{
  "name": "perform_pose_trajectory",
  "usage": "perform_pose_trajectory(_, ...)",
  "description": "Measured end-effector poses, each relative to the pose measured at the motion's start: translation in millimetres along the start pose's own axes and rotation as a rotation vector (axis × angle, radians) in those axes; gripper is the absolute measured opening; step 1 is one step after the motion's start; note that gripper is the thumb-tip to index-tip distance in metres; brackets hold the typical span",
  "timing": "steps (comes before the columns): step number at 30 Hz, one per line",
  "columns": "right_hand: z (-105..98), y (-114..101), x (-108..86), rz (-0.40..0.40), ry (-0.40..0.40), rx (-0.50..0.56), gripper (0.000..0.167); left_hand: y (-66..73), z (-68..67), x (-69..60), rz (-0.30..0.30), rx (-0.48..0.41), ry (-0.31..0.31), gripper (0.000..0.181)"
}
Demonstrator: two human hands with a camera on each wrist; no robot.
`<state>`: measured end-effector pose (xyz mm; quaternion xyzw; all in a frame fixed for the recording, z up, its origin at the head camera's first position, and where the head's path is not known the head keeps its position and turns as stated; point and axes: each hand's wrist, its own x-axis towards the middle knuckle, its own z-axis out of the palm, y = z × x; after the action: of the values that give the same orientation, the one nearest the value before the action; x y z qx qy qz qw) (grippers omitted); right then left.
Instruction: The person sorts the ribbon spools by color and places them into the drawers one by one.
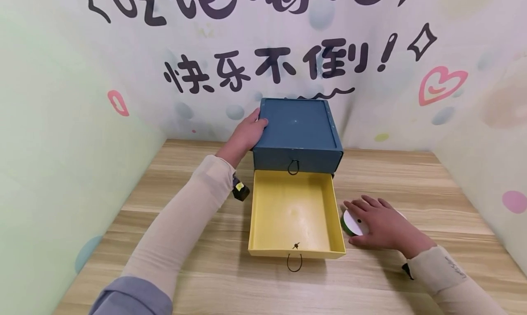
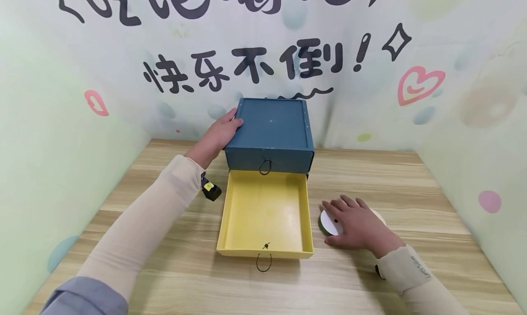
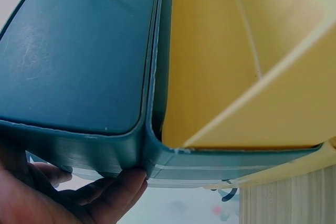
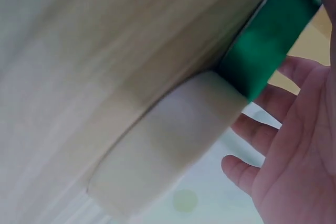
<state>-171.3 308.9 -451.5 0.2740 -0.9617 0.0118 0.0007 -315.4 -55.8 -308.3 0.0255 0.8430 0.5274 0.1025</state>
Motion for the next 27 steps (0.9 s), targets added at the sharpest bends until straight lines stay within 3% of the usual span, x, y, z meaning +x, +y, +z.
perform_pose_trajectory(10, 1, 5, -0.3, -0.035, 0.024, -0.01, 0.083, -0.1, 0.7, 0.0, -0.009, -0.01, 0.002, 0.061)
perform_pose_trajectory(18, -2, 6, 1.6, -0.125, 0.165, -0.048, 0.083, -1.1, -0.3, -1.1, -0.005, -0.017, 0.004, 0.062)
perform_pose_trajectory(27, -31, 2, 0.2, -0.231, 0.312, -0.079, 0.084, 0.0, -0.4, -3.3, -0.005, -0.023, 0.0, 0.062)
